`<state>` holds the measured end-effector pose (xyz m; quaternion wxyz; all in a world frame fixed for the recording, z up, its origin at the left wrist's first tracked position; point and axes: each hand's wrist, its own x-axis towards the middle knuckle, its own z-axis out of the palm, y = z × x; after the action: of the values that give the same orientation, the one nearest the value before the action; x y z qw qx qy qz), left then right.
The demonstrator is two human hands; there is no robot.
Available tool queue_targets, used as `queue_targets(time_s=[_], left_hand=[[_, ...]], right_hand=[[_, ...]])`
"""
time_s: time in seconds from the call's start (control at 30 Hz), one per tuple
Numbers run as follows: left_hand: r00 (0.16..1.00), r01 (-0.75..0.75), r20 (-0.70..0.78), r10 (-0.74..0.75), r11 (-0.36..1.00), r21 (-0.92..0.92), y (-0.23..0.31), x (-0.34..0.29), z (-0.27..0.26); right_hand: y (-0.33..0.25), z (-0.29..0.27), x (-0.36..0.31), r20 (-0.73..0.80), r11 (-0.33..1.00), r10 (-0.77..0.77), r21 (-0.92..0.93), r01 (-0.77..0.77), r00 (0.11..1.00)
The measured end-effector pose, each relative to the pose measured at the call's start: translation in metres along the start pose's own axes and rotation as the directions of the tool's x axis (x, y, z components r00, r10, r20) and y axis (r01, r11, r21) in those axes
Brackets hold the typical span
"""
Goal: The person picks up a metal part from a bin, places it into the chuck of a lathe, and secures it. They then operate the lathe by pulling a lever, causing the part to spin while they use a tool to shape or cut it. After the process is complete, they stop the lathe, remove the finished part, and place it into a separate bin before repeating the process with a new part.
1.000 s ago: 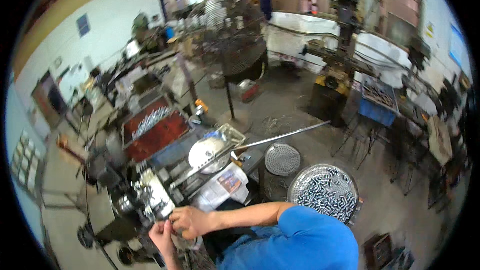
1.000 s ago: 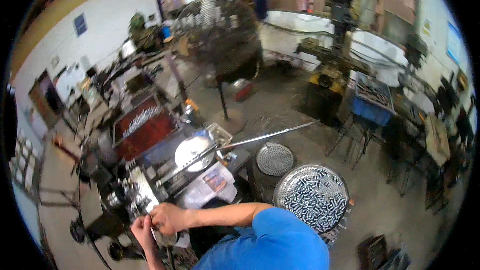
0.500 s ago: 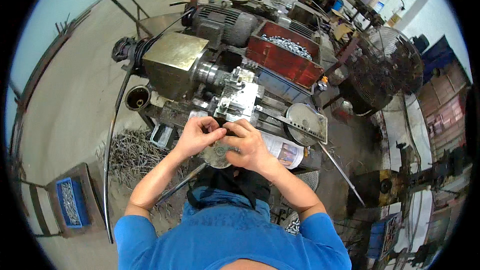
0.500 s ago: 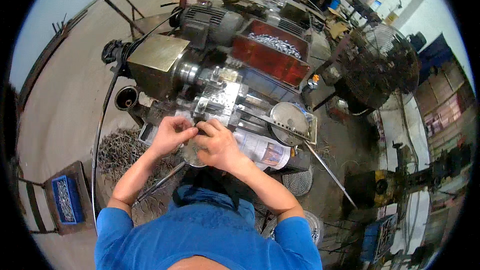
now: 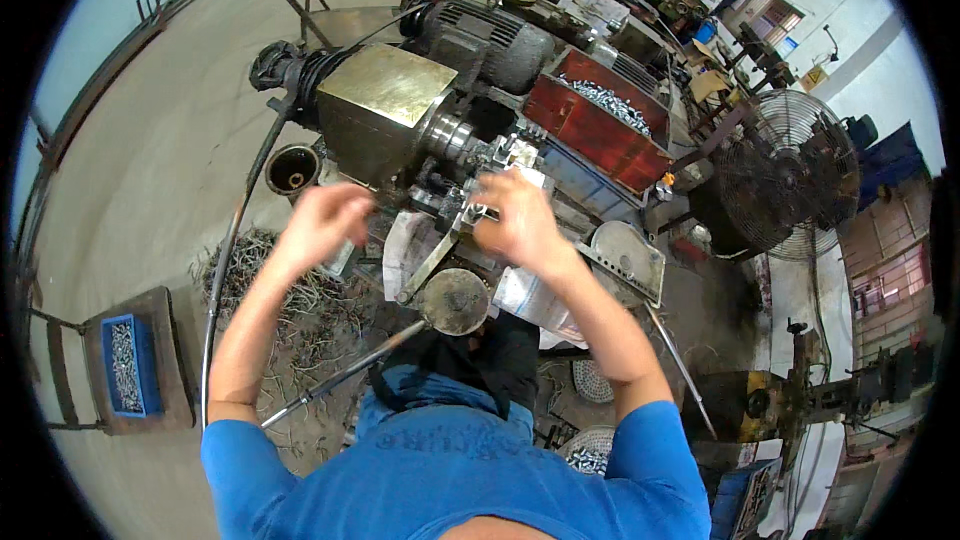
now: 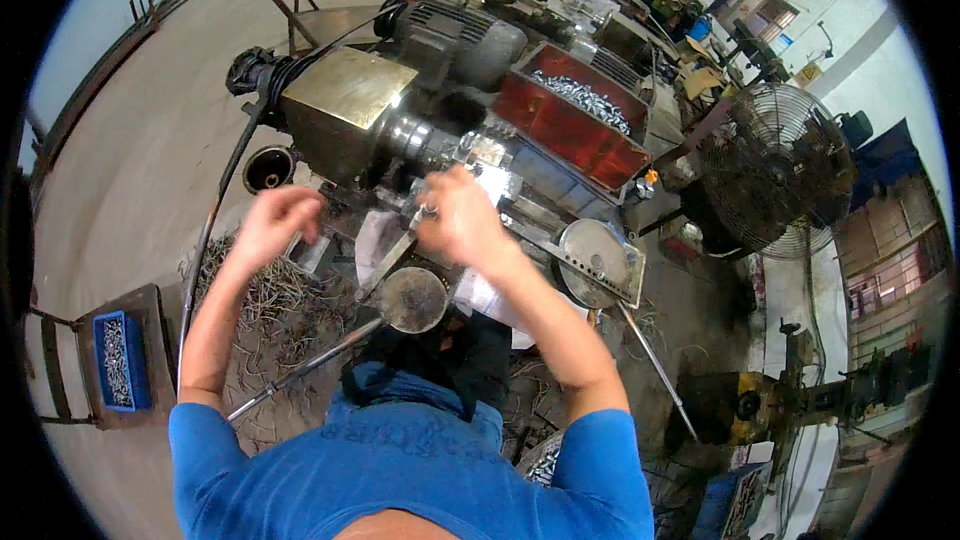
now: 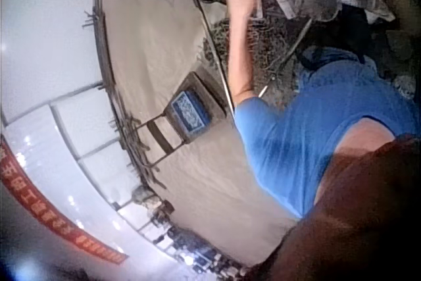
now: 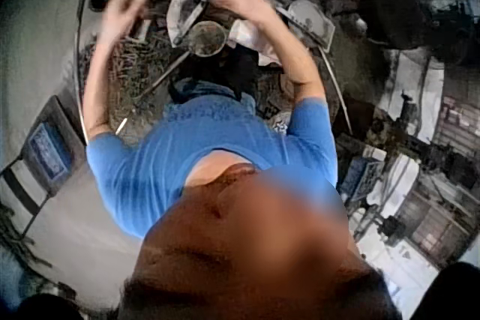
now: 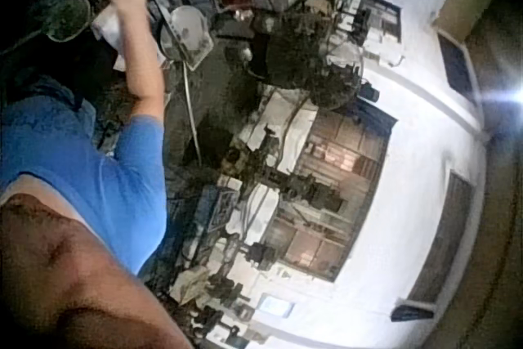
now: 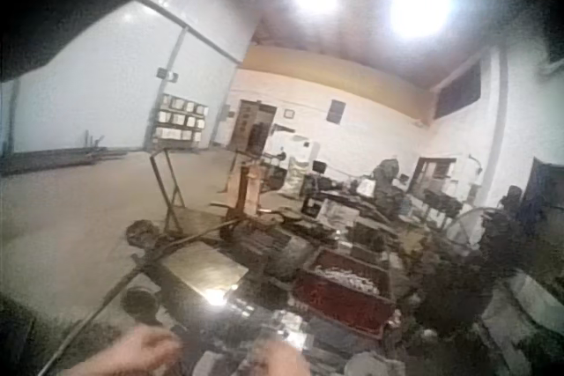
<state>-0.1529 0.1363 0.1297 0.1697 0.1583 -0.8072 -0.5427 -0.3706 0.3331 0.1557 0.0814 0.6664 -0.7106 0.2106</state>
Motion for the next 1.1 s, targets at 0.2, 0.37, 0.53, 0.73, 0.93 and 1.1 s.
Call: queue_targets(time_s=[0.2, 0.37, 0.53, 0.73, 0.93, 1.1], left_hand=[[0.904, 0.212, -0.406, 0.132, 0.685, 0.697, -0.056, -0.058, -0.106], [0.879, 0.462, -0.426, -0.215, 0.607, 0.646, -0.086, -0.122, -0.123], [0.858, 0.463, -0.48, -0.182, 0.677, 0.571, -0.123, -0.136, -0.107], [0.816, 0.566, -0.53, -0.231, 0.505, 0.651, -0.134, -0.126, -0.104], [0.793, 0.609, -0.606, -0.067, 0.059, 0.791, -0.169, -0.12, -0.214], [0.876, 0.476, -0.473, -0.1, 0.013, 0.879, -0.205, -0.107, -0.285]], right_hand=[[0.063, 0.051, 0.066, 0.182, 0.877, 0.25, -0.458, -0.143, 0.951], [0.081, 0.072, 0.079, 0.233, 0.831, 0.284, -0.543, -0.118, 0.93], [0.08, 0.069, 0.08, 0.241, 0.859, 0.274, -0.496, -0.125, 0.931], [0.071, 0.062, 0.084, 0.305, 0.865, 0.3, -0.487, -0.123, 0.904], [0.077, 0.068, 0.083, 0.196, 0.915, 0.228, -0.377, -0.142, 0.954], [0.068, 0.063, 0.085, 0.221, 0.889, 0.276, -0.428, -0.161, 0.936]])
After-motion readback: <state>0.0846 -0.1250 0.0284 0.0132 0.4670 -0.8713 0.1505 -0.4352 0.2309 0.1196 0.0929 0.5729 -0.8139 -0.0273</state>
